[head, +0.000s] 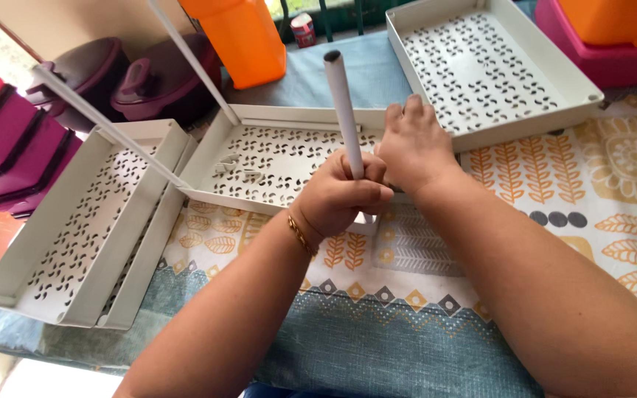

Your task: The person assembles a two-tier plastic storage rack by inserting four white support poles into the corners of a perforated tray and then placing a second tray on top. The person secures the structure with small plastic clips.

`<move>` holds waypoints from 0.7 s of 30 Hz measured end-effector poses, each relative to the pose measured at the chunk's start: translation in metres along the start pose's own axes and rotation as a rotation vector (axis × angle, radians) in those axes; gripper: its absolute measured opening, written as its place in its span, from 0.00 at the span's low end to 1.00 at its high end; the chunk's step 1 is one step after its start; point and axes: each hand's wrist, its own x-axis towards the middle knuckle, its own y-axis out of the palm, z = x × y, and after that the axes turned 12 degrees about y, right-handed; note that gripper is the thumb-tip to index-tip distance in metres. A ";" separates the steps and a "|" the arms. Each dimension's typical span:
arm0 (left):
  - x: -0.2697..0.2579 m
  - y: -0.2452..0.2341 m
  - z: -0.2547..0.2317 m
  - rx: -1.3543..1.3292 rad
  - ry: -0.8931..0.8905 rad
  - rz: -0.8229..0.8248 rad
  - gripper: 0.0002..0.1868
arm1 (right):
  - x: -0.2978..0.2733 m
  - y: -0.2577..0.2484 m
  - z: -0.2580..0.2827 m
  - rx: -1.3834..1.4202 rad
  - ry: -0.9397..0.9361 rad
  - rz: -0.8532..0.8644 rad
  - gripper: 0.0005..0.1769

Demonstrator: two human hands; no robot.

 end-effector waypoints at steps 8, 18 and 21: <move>-0.024 0.028 -0.005 0.318 0.049 -0.190 0.14 | -0.009 -0.025 0.009 -0.358 -0.139 0.262 0.29; -0.058 0.050 -0.056 1.038 -0.031 -0.030 0.08 | -0.042 -0.089 0.035 -0.660 -0.152 0.588 0.19; -0.059 0.049 -0.067 1.131 -0.063 -0.063 0.08 | -0.047 -0.102 0.038 -0.754 -0.209 0.668 0.20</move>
